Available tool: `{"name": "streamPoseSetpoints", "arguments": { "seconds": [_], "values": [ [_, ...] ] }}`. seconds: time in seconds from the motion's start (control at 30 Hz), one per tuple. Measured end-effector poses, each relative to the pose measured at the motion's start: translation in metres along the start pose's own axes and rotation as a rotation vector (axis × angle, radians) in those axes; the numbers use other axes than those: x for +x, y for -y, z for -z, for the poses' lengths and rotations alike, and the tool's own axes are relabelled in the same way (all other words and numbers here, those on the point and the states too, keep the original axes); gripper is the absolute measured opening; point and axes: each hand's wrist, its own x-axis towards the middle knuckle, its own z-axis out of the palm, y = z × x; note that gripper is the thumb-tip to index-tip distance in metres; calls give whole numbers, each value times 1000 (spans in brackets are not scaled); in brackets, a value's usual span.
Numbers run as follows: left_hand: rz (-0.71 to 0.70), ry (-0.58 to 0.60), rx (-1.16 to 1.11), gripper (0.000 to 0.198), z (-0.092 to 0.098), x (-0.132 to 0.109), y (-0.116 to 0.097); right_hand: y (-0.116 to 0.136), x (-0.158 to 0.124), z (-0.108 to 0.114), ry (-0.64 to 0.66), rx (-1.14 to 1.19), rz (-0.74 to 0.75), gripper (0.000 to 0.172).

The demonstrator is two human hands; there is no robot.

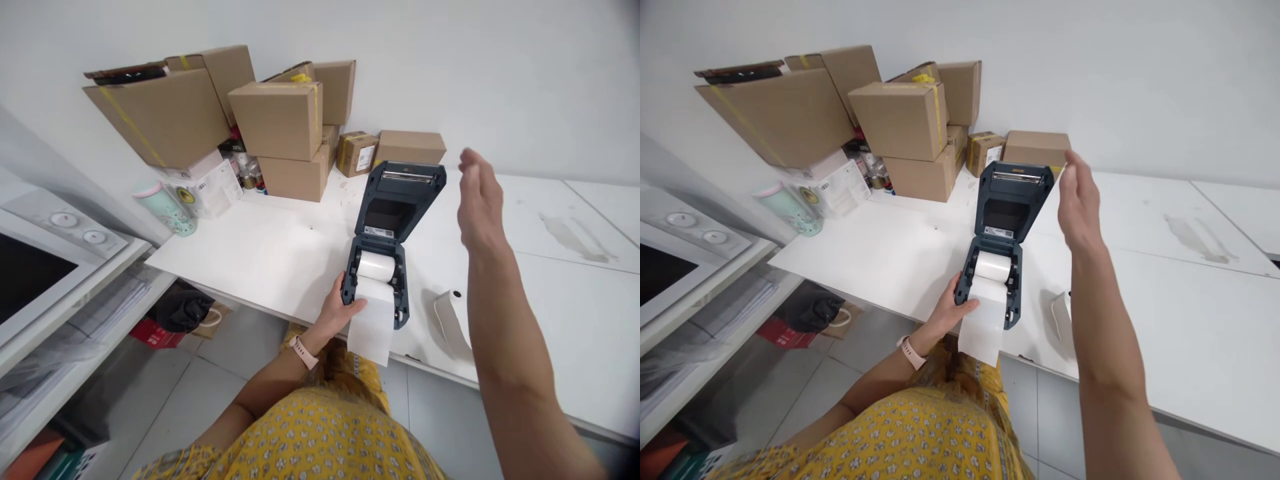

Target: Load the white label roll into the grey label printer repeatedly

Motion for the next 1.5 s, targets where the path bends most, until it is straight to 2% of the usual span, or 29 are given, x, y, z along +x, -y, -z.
{"name": "streamPoseSetpoints", "arguments": {
  "seconds": [0.07,0.1,0.17,0.23,0.3,0.4,0.5,0.6,0.73,0.9,1.17,1.27,1.37,1.5],
  "values": [
    [10,49,-34,94,2,-2,0,0,37,-14,92,31,-54,68],
    [12,63,-53,96,3,-4,1,0,45,-19,130,39,-58,72],
    [16,67,-90,100,5,-9,1,4,40,-22,155,38,-28,76],
    [34,77,-125,102,6,-14,0,8,8,-16,125,33,24,69],
    [47,103,-145,105,8,-18,1,10,-42,-6,81,5,114,53],
    [14,127,-122,112,11,-22,5,5,-128,2,30,-117,435,40],
    [-44,137,-94,121,12,-25,8,-10,-197,-2,76,-204,557,51],
    [-19,121,-125,117,10,-24,6,-25,-234,-12,86,-232,523,61],
    [26,30,-147,97,4,-12,-3,-38,-246,-26,-13,-204,491,60],
    [-15,-28,-114,95,-3,4,-3,-51,-254,-33,-53,-181,513,56],
    [-64,-46,-55,80,-4,1,-3,-65,-268,-45,-111,-184,416,54],
    [-105,-65,-7,76,-4,5,-3,-63,-269,-50,-169,-218,392,54],
    [-104,-44,-9,76,-1,7,-2,-53,-267,-47,-149,-150,358,49],
    [-5,23,-61,86,9,-16,-1,-33,-260,-34,-69,-88,197,44]
  ]
}}
